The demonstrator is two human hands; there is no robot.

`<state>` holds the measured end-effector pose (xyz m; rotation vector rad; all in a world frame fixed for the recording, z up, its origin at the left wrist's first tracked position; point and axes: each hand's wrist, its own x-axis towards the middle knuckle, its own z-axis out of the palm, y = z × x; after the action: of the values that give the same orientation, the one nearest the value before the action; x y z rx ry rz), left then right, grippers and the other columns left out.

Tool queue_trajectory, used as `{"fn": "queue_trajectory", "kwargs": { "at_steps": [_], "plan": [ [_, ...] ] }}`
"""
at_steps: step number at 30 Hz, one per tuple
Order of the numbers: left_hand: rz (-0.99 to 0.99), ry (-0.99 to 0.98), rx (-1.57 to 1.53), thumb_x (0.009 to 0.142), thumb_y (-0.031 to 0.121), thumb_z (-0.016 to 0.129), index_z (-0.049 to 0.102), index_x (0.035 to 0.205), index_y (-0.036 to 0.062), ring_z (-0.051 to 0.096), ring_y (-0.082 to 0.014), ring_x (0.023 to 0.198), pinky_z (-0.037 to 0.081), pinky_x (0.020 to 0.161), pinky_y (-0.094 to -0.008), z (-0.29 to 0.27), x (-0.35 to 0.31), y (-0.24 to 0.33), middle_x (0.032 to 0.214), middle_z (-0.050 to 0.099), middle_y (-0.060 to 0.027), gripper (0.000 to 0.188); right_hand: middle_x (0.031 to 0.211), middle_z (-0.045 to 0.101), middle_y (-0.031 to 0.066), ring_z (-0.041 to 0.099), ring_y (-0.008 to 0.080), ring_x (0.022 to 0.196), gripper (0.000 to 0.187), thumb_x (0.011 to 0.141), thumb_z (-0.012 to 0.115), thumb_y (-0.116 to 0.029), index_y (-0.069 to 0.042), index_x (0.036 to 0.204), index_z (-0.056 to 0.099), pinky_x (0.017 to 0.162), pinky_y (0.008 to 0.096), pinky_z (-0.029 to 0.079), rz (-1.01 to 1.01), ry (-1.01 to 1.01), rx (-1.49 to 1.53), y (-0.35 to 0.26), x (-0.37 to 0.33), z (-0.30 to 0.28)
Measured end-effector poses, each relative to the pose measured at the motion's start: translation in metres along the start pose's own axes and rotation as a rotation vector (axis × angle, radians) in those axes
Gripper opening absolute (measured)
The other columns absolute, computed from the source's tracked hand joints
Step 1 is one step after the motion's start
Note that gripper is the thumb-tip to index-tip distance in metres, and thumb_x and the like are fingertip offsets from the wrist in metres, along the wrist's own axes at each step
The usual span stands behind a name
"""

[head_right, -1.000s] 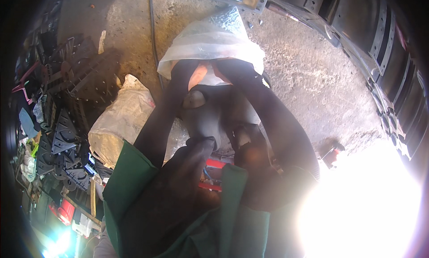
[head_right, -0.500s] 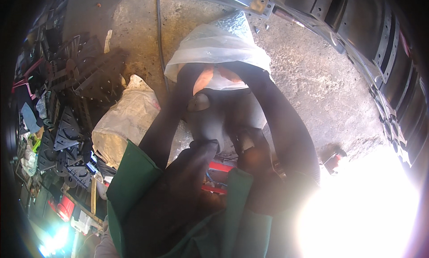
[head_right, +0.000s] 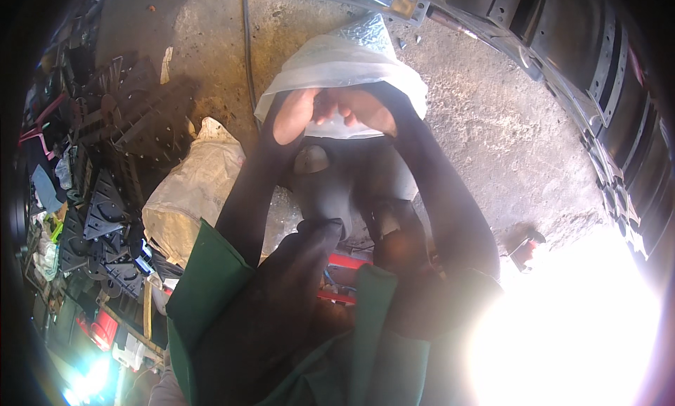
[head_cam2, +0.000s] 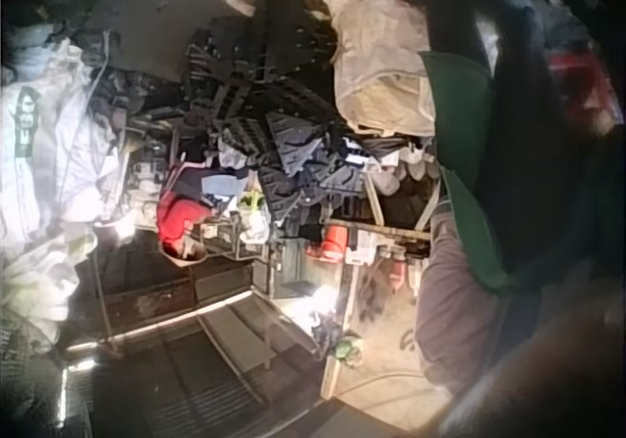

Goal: The person sits on a low stool and sorts small metal fasteners by hand, picking them from a large white sack and transferring them into smaller plastic bags. The person repeatedly scoops, inspects, and repacks the fasteners into separate containers.

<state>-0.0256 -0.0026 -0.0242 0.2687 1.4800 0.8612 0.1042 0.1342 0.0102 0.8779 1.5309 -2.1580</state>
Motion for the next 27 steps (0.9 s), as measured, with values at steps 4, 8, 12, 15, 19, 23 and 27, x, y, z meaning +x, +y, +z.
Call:
{"fn": "queue_trajectory", "kwargs": {
  "at_steps": [4,8,12,15,19,23,27],
  "plan": [
    [-0.034,-0.092,-0.332,0.100,0.032,0.044,0.057,0.113,-0.0002,0.063,-0.0144,0.065,0.045,0.054,-0.0227,0.002,-0.005,0.021,0.085,0.065,-0.0089,0.038,0.082,0.066,0.0030,0.057,0.0133,0.070,0.036,0.090,0.054,-0.036,-0.004,0.093,0.070,0.067,0.0278,0.047,0.099,0.138,0.055,-0.002,-0.005,0.012],
    [-0.010,-0.155,-0.431,0.098,0.028,0.047,0.058,0.113,-0.0005,0.062,-0.0150,0.071,0.046,0.059,-0.0244,0.001,-0.005,0.024,0.088,0.065,-0.0099,0.034,0.073,0.063,0.0030,0.058,0.0116,0.062,0.027,0.091,0.060,-0.028,-0.003,0.087,0.067,0.056,0.0252,0.043,0.051,0.280,0.126,0.005,-0.005,0.015],
    [-0.015,-0.139,-0.540,0.099,0.023,0.046,0.057,0.115,-0.0006,0.061,-0.0171,0.078,0.046,0.062,-0.0270,-0.002,-0.007,0.020,0.095,0.065,-0.0119,0.031,0.067,0.061,0.0028,0.058,0.0106,0.056,0.023,0.091,0.064,-0.024,-0.002,0.083,0.065,0.049,0.0239,0.041,0.055,0.331,0.153,0.015,-0.009,0.015],
    [0.003,-0.151,-0.576,0.098,0.019,0.045,0.056,0.116,-0.0012,0.061,-0.0195,0.080,0.046,0.063,-0.0290,-0.002,-0.007,0.017,0.100,0.064,-0.0131,0.029,0.066,0.062,0.0041,0.059,0.0127,0.056,0.020,0.088,0.066,-0.023,-0.003,0.085,0.066,0.051,0.0268,0.045,-0.021,0.387,0.192,0.023,-0.010,0.017],
    [0.083,-0.083,-0.502,0.098,0.020,0.046,0.056,0.115,-0.0016,0.062,-0.0203,0.080,0.048,0.066,-0.0299,-0.003,-0.006,0.011,0.098,0.064,-0.0130,0.030,0.078,0.067,0.0139,0.067,0.0294,0.070,0.015,0.084,0.062,-0.016,-0.006,0.093,0.068,0.068,0.0401,0.052,-0.074,0.939,-0.677,0.037,-0.006,0.027],
    [0.166,-0.007,-0.422,0.100,0.028,0.046,0.059,0.112,-0.0001,0.062,-0.0177,0.080,0.050,0.068,-0.0276,-0.011,-0.013,0.009,0.097,0.065,-0.0116,0.033,0.099,0.067,0.0170,0.064,0.0363,0.090,0.021,0.080,0.059,-0.009,-0.007,0.100,0.067,0.083,0.0461,0.049,-0.247,0.889,-0.909,0.047,-0.008,0.035],
    [-0.019,0.093,-0.269,0.097,0.023,0.051,0.056,0.117,-0.0024,0.062,-0.0236,0.093,0.049,0.073,-0.0338,-0.010,-0.012,0.009,0.108,0.064,-0.0129,0.033,0.096,0.065,0.0182,0.064,0.0373,0.090,0.029,0.079,0.057,-0.005,-0.009,0.106,0.064,0.080,0.0502,0.050,-0.155,0.549,-0.962,0.047,-0.005,0.038]
  ]
}}
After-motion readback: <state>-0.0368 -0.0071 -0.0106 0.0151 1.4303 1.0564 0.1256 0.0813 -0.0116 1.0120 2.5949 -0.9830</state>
